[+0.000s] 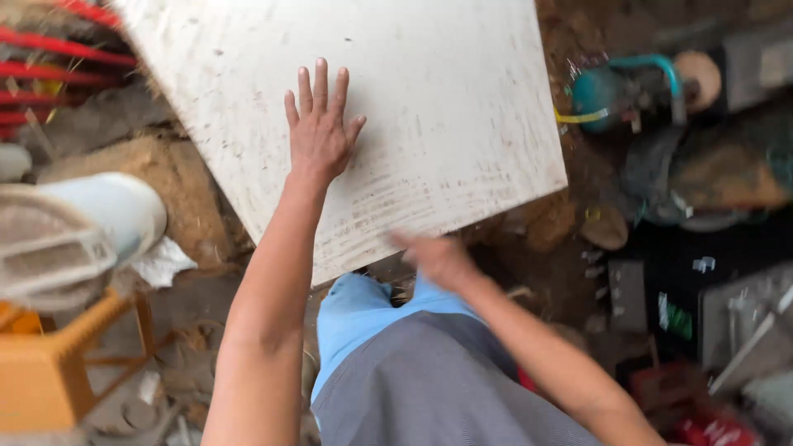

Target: The person scrapes a large white board with a metal scraper, removing debris and residue from the surface. They repeatedly scrape different areas and wipe the board with their hand to clear away loosened material.

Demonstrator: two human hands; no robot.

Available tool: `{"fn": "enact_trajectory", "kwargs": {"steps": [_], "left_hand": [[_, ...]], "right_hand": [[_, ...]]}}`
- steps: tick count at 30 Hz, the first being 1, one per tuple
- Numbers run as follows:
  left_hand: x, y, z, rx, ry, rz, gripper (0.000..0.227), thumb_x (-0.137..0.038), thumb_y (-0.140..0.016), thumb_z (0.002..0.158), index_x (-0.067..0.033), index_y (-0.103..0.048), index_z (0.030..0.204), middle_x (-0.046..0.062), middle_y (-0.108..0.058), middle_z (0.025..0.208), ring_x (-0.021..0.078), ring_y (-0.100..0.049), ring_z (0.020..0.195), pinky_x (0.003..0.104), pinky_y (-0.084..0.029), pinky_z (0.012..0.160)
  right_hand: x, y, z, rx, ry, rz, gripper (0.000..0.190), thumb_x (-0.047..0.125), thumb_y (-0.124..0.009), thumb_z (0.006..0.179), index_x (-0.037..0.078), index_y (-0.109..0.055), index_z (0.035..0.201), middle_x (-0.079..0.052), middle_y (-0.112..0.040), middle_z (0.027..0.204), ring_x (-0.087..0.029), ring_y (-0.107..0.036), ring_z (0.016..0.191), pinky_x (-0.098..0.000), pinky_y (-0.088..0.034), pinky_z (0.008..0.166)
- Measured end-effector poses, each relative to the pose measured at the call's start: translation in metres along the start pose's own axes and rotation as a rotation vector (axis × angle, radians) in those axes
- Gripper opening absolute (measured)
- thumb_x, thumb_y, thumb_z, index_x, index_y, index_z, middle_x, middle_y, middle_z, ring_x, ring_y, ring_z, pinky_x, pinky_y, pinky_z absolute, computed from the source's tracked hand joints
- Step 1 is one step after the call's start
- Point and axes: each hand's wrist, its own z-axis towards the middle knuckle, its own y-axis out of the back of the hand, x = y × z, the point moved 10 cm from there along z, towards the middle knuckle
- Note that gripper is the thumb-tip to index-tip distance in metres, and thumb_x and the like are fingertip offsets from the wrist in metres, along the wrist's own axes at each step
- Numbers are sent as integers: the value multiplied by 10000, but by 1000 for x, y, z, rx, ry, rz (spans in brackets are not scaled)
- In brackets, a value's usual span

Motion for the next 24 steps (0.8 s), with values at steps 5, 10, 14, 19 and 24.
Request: {"fn": "enact_trajectory", "kwargs": {"steps": [5, 10, 14, 19, 24], "left_hand": [[-15, -33, -5, 72, -42, -120, 831, -685, -338, 953, -246, -145, 1631, 117, 0, 1689, 362, 50, 1545, 624, 64, 1207], [-46, -19, 3, 39, -78, -128, 845, -563, -469, 954, -210, -130, 1643, 141, 63, 1675, 399, 88, 1526, 677, 51, 1186], [-117, -43, 20, 75, -279, -93, 752, -480, -437, 964, -282, -142, 1627, 83, -4, 1689, 339, 31, 1548, 611, 31, 1209], [-131, -48, 21, 142, -224, -7, 806, -701, -269, 948, -299, -109, 1629, 51, 43, 1689, 319, 80, 1545, 605, 71, 1202], [-130, -45, 24, 135, -188, -15, 833, -703, -280, 936, -269, -124, 1630, 86, 9, 1688, 342, 60, 1540, 620, 61, 1194]], "right_hand": [[-101, 181, -49, -829, -391, -127, 392, 130, -478, 1003, 117, -531, 1391, -125, -664, 948, -256, -644, 852, -341, -519, 763], [-160, 196, -86, -1021, -459, -11, 393, 188, -492, 1031, 99, -503, 1414, -155, -677, 803, -204, -660, 536, -295, -531, 454], [-206, 178, -102, -1110, -440, 294, 266, 96, -555, 943, 61, -576, 1206, -123, -638, 831, -196, -702, 698, -278, -605, 607], [-177, 164, -89, -1026, -222, 440, 302, 162, -469, 1044, 6, -449, 1302, -248, -620, 936, -312, -688, 699, -429, -634, 605], [-172, 200, -102, -979, -630, -61, 223, 214, -453, 1069, 72, -593, 1169, -141, -625, 754, -264, -656, 620, -360, -552, 517]]}}
